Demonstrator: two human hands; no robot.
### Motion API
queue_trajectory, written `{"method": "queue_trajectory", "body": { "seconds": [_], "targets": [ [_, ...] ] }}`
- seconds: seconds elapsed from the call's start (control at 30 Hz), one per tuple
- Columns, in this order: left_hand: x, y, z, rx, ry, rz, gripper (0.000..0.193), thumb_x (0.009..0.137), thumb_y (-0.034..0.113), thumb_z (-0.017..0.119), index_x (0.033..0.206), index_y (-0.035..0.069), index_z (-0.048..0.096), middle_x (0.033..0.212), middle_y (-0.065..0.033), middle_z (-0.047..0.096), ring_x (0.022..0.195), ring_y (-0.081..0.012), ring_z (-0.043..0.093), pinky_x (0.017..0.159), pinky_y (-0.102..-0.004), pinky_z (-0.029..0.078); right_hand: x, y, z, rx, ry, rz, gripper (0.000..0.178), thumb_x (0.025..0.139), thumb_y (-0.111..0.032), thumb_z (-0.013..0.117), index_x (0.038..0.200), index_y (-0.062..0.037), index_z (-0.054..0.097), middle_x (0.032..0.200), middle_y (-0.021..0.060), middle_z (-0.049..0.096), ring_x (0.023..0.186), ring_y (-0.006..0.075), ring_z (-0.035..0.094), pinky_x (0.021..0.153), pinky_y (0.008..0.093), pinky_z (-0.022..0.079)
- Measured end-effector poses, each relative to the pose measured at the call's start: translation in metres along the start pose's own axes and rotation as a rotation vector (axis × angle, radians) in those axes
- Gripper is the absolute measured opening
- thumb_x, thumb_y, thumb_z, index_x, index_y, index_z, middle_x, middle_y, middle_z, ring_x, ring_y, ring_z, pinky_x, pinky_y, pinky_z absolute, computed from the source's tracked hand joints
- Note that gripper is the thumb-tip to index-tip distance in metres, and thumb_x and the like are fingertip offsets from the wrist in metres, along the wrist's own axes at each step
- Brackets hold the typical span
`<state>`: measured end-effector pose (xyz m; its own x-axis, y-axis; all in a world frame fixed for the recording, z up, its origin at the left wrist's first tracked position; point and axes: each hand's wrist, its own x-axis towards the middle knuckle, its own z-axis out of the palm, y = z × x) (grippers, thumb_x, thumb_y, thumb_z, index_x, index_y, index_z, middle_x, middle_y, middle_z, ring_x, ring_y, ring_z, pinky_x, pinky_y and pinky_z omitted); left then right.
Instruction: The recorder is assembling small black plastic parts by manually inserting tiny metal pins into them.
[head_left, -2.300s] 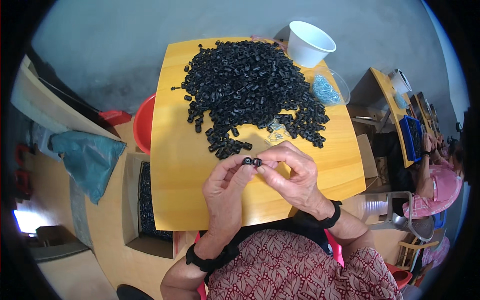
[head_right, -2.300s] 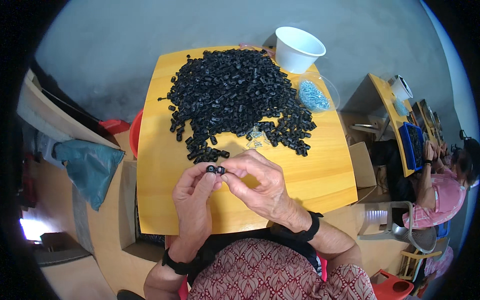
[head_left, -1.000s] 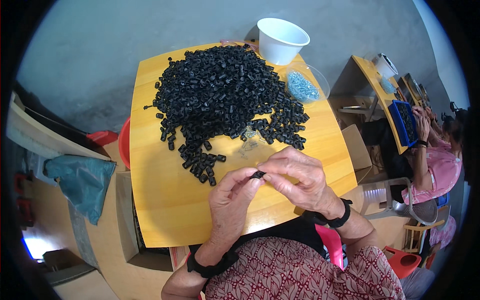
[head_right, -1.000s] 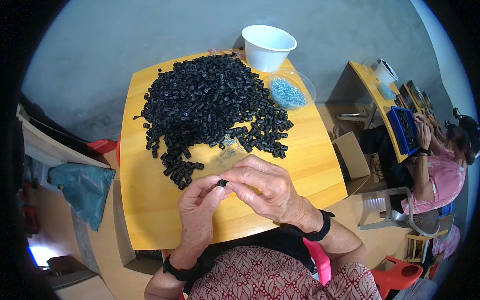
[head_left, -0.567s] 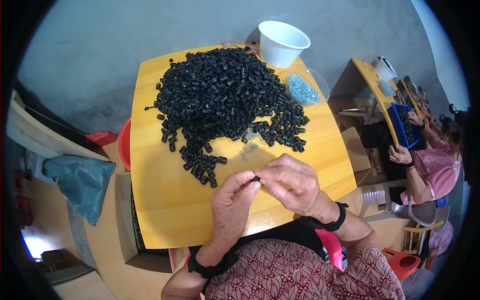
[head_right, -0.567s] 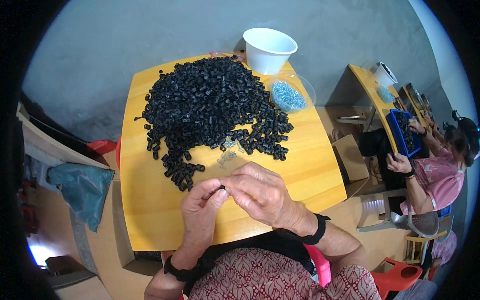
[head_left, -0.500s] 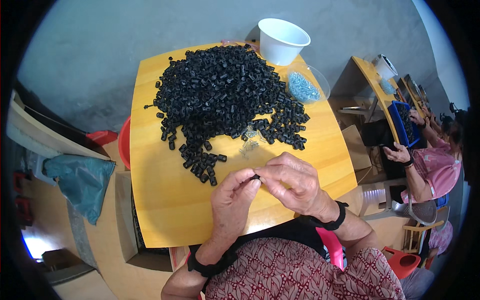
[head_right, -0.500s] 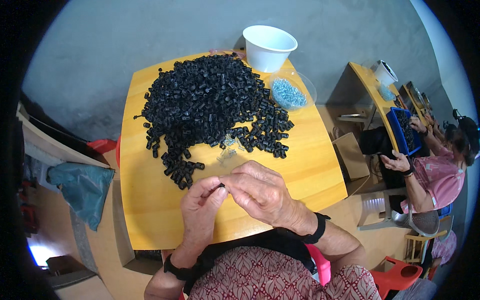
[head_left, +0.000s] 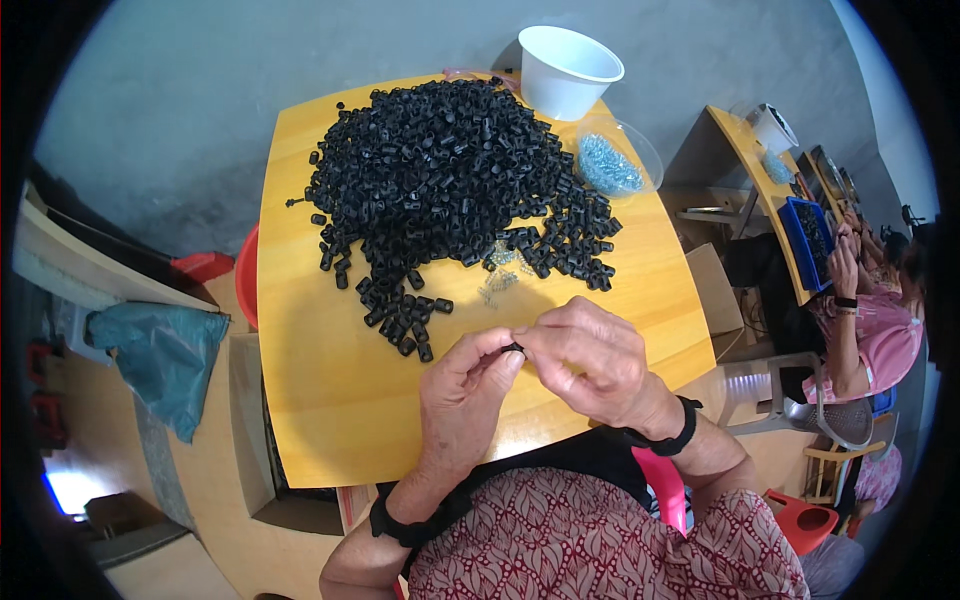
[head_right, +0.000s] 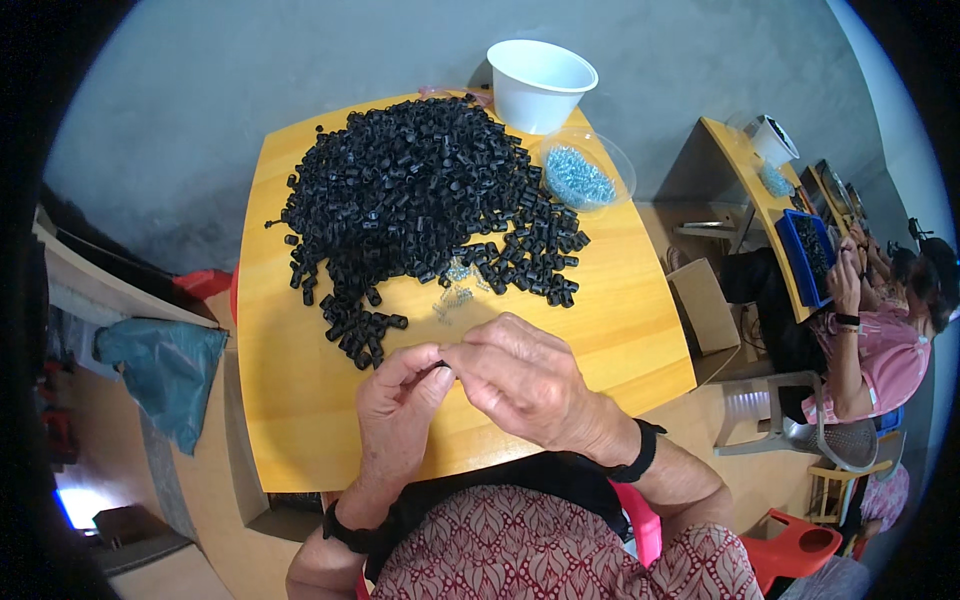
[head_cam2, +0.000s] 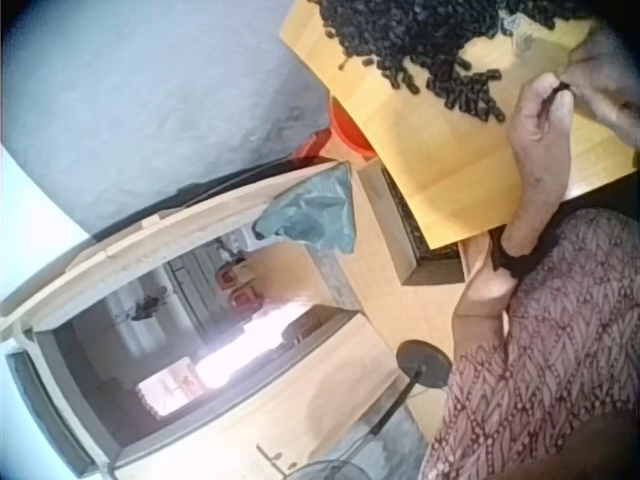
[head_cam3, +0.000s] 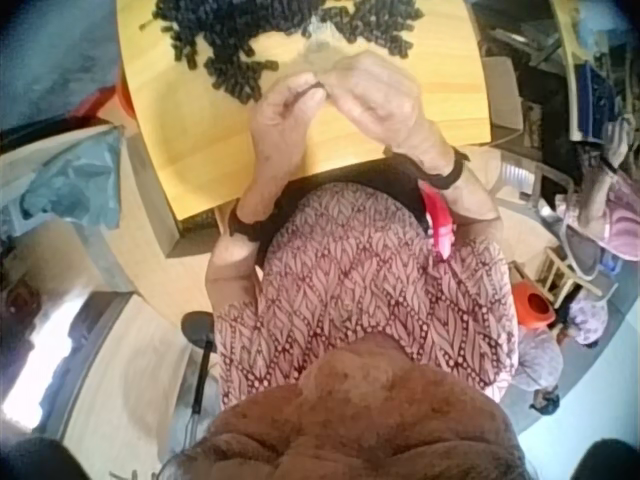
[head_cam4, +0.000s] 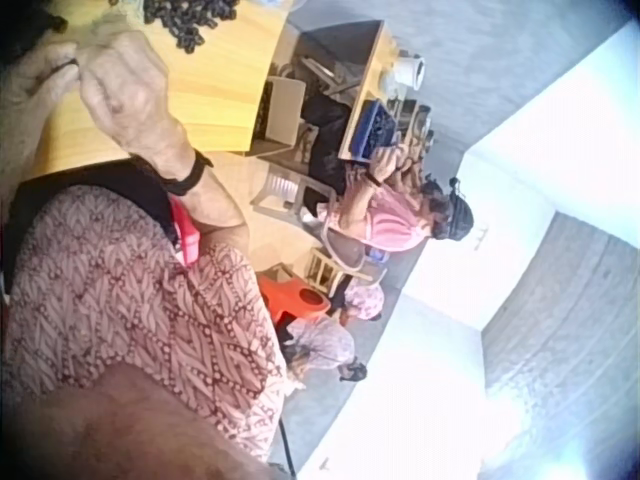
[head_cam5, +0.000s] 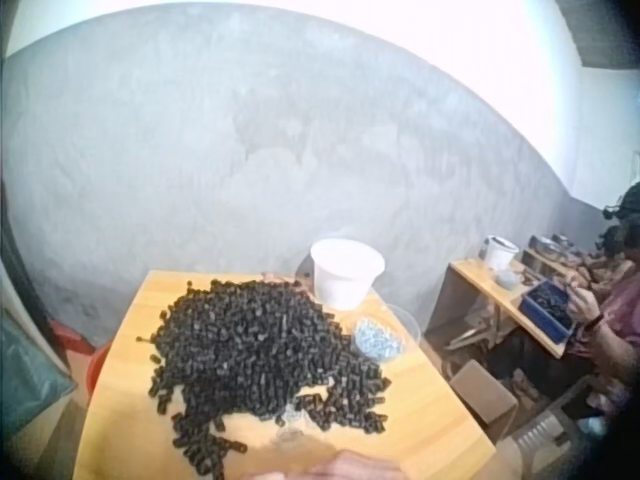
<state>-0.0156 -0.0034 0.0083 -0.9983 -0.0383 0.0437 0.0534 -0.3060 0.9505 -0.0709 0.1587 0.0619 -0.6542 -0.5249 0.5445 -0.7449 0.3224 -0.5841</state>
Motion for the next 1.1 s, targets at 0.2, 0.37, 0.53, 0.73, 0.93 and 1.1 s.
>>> {"method": "queue_trajectory", "body": {
  "seconds": [0.2, 0.37, 0.53, 0.73, 0.93, 1.1],
  "targets": [
    [-0.002, -0.003, -0.002, 0.077, 0.004, -0.003, 0.022, 0.095, 0.000, 0.062, 0.117, -0.005, 0.062, 0.109, -0.0068, 0.067, 0.101, -0.0114, 0.063, 0.093, -0.0256, 0.051, -0.009, 0.004, 0.008, 0.036, 0.021, 0.062, 0.026, 0.076, 0.008, 0.069, 0.101, 0.0007, 0.070, 0.087, 0.0122, 0.065, 0.076, 0.0261, 0.067, 0.065, 0.0335, 0.055],
    [-0.001, -0.007, -0.002, 0.034, 0.014, 0.017, 0.023, 0.095, 0.000, 0.063, 0.117, -0.004, 0.062, 0.108, -0.0062, 0.067, 0.101, -0.0119, 0.064, 0.092, -0.0257, 0.051, -0.009, 0.004, 0.009, -0.054, 0.035, 0.007, 0.025, 0.078, 0.007, 0.068, 0.102, 0.0008, 0.070, 0.088, 0.0120, 0.065, 0.076, 0.0242, 0.067, 0.066, 0.0322, 0.055],
    [0.002, -0.004, -0.002, -0.045, -0.039, -0.065, 0.022, 0.095, 0.000, 0.064, 0.117, -0.004, 0.062, 0.107, -0.0059, 0.067, 0.099, -0.0115, 0.064, 0.092, -0.0250, 0.051, -0.011, 0.009, 0.000, 0.218, -0.011, 0.194, 0.022, 0.082, 0.006, 0.067, 0.104, 0.0007, 0.070, 0.091, 0.0119, 0.066, 0.079, 0.0211, 0.067, 0.066, 0.0301, 0.054],
    [0.000, -0.007, 0.001, -0.115, 0.001, -0.065, 0.022, 0.095, -0.001, 0.063, 0.116, -0.005, 0.062, 0.106, -0.0058, 0.067, 0.098, -0.0111, 0.064, 0.090, -0.0248, 0.052, -0.011, 0.005, 0.002, 0.084, 0.003, 0.136, 0.023, 0.081, 0.005, 0.069, 0.104, 0.0003, 0.070, 0.090, 0.0119, 0.066, 0.079, 0.0229, 0.068, 0.068, 0.0309, 0.055],
    [-0.001, -0.011, 0.000, -0.099, 0.027, -0.020, 0.021, 0.094, -0.001, 0.064, 0.115, -0.005, 0.062, 0.107, -0.0049, 0.066, 0.099, -0.0106, 0.063, 0.090, -0.0249, 0.051, -0.007, 0.003, 0.003, 0.045, -0.033, 0.079, 0.023, 0.081, 0.006, 0.068, 0.103, 0.0007, 0.071, 0.089, 0.0112, 0.066, 0.080, 0.0228, 0.067, 0.068, 0.0316, 0.055],
    [-0.001, -0.012, -0.002, -0.064, 0.018, -0.012, 0.021, 0.094, -0.001, 0.064, 0.115, -0.004, 0.063, 0.107, -0.0045, 0.066, 0.098, -0.0098, 0.062, 0.090, -0.0245, 0.051, -0.013, 0.007, 0.004, 0.204, -0.065, 0.218, 0.023, 0.084, 0.005, 0.066, 0.106, 0.0008, 0.070, 0.089, 0.0108, 0.065, 0.080, 0.0209, 0.066, 0.069, 0.0312, 0.054]
  ]
}}
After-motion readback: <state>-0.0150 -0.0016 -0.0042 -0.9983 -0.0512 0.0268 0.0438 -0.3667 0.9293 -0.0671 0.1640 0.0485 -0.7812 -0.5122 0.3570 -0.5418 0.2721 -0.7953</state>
